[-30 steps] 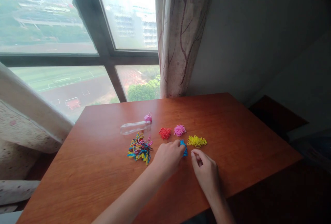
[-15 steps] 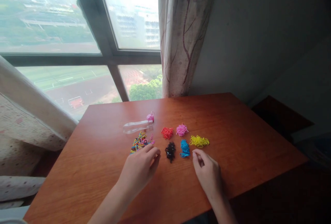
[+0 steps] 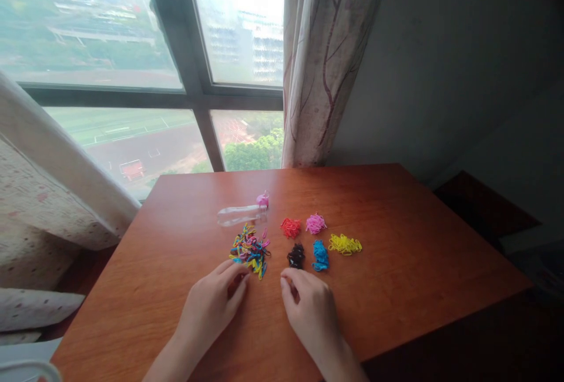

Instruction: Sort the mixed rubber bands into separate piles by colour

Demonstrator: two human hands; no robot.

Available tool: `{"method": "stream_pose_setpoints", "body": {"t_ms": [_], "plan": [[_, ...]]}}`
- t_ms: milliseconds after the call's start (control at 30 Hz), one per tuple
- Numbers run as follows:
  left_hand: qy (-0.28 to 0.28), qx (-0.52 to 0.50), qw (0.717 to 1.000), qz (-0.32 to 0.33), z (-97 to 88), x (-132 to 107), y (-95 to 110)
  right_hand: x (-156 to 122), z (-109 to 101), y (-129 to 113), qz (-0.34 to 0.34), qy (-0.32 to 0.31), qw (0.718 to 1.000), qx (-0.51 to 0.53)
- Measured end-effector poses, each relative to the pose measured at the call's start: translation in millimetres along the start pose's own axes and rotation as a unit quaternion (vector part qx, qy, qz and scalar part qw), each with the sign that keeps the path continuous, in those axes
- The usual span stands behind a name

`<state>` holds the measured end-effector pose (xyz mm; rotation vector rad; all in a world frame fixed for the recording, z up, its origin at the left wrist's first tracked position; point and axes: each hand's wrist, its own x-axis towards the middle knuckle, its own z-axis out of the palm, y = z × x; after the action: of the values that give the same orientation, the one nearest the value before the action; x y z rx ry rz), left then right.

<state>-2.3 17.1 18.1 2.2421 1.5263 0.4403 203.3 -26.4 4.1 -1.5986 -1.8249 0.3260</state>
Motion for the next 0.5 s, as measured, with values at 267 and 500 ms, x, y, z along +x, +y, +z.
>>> {"method": "stream_pose_setpoints", "body": {"t_ms": [267, 500], "plan": [[0.014, -0.010, 1.000, 0.000, 6.8, -1.7, -2.2, 8.6, 29.1, -30.4, 0.012, -0.054, 0.994, -0.090], [0.020, 0.002, 1.000, -0.001, 3.6, -2.0, 1.9, 9.8, 36.2, -31.3, 0.018, -0.032, 0.992, -0.118]]}}
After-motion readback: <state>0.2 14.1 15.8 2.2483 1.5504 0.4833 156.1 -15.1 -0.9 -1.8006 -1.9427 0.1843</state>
